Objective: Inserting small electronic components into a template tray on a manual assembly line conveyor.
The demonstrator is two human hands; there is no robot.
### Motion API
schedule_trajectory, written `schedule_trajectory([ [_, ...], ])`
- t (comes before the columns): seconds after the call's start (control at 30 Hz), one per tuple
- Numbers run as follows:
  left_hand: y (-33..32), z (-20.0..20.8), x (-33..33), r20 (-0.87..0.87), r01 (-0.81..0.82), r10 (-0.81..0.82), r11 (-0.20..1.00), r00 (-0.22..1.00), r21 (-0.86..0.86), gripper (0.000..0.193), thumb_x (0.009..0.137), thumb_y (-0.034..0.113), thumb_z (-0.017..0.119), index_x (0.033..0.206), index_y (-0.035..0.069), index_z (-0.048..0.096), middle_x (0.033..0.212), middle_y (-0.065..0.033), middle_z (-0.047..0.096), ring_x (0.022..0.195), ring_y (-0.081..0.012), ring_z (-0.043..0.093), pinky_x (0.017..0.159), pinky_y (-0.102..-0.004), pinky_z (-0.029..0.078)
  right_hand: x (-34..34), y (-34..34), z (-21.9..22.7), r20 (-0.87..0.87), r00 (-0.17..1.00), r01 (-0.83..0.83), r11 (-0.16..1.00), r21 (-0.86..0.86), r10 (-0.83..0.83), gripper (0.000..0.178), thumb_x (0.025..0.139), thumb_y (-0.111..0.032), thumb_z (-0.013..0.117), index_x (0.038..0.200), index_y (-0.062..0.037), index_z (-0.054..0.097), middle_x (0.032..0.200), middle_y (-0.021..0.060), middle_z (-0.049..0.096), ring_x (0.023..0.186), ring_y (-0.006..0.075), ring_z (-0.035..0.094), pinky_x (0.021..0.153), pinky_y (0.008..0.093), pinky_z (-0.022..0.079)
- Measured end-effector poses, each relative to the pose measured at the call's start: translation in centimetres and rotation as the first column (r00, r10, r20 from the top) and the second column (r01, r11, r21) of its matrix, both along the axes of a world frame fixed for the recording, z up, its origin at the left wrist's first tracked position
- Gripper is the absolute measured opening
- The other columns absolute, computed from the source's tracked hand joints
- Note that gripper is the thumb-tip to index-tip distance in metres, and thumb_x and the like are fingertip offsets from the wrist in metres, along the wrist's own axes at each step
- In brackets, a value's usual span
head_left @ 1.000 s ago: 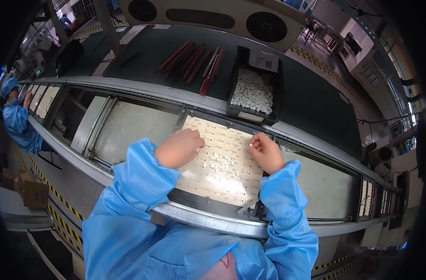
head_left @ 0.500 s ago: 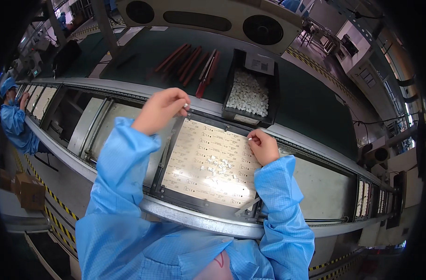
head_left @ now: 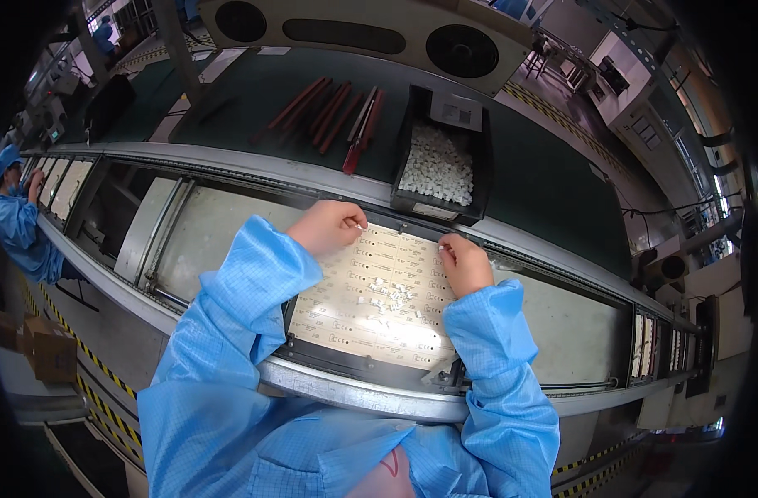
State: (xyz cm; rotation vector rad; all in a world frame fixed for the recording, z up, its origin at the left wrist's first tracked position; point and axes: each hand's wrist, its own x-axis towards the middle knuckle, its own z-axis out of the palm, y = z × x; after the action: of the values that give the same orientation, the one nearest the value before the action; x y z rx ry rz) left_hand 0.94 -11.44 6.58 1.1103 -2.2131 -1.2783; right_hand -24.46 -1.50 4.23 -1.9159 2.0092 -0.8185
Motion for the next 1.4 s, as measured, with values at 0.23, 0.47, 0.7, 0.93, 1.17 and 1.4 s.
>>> schedule_trajectory([
  [0.23,-0.7,-1.6,-0.2,0.064,0.1,-0.079,0.875,0.995,-0.474,0.016,0.085,0.011,0.057,0.094,0.001,0.065,0.093,-0.013,0.061,0.09,-0.0313,0.058,0.081,-0.0358,0.047,0.1,-0.2,-0.8,-0.175,0.984,-0.027,0.999,-0.029,0.022,0.013,0.081,-0.005,0.059,0.093,-0.0031,0.063,0.095,0.0134,0.06,0.085,0.0347,0.06,0.075,0.0389,0.05],
  [0.47,-0.6,-2.4,-0.6,0.147,0.16,-0.088,0.784,0.985,-0.6,0.015,0.081,0.006,0.056,0.093,0.0,0.063,0.092,-0.0131,0.06,0.089,-0.0313,0.059,0.079,-0.0379,0.048,-0.1,-0.1,-0.5,-0.212,0.976,-0.047,0.999,-0.006,0.045,0.012,0.081,-0.005,0.059,0.092,-0.003,0.064,0.094,0.0129,0.06,0.084,0.0342,0.06,0.074,0.0384,0.05],
  [0.7,-0.8,-2.6,-1.0,0.234,0.26,-0.132,0.674,0.963,-0.692,0.013,0.077,0.004,0.057,0.089,-0.001,0.063,0.089,-0.0133,0.061,0.089,-0.0307,0.059,0.079,-0.0374,0.049,-0.5,-0.3,-0.4,-0.146,0.986,-0.086,0.996,-0.012,0.084,0.013,0.081,-0.005,0.06,0.093,-0.0023,0.065,0.093,0.0124,0.06,0.083,0.033,0.061,0.074,0.0369,0.05],
  [0.93,-0.6,-2.9,-0.9,0.116,0.168,-0.121,0.72,0.986,-0.674,0.009,0.079,0.006,0.058,0.084,-0.001,0.062,0.085,-0.0132,0.06,0.085,-0.0308,0.059,0.076,-0.0379,0.049,-0.7,2.3,1.9,-0.022,0.994,-0.105,0.994,-0.034,0.104,0.027,0.08,-0.003,0.062,0.107,-0.0011,0.059,0.1,0.012,0.056,0.077,0.0272,0.06,0.07,0.0341,0.05],
  [1.17,-0.3,-2.3,-1.4,0.152,0.165,-0.088,0.757,0.984,-0.632,0.006,0.079,0.005,0.059,0.081,0.0,0.06,0.085,-0.0139,0.061,0.083,-0.0312,0.059,0.074,-0.0374,0.049,-0.8,3.9,2.6,0.038,0.983,-0.176,0.983,-0.048,0.178,0.018,0.082,-0.004,0.061,0.1,-0.0013,0.06,0.095,0.0112,0.057,0.074,0.0247,0.058,0.066,0.0318,0.049],
  [1.4,-0.4,-2.7,-1.4,0.11,0.159,-0.116,0.753,0.987,-0.638,0.007,0.078,0.005,0.06,0.08,-0.002,0.061,0.083,-0.014,0.062,0.081,-0.031,0.06,0.073,-0.0375,0.05,-0.6,4.1,2.8,0.059,0.972,-0.225,0.973,-0.045,0.227,0.014,0.083,-0.005,0.061,0.097,-0.0012,0.061,0.092,0.0119,0.058,0.079,0.0276,0.06,0.069,0.0327,0.05],
])
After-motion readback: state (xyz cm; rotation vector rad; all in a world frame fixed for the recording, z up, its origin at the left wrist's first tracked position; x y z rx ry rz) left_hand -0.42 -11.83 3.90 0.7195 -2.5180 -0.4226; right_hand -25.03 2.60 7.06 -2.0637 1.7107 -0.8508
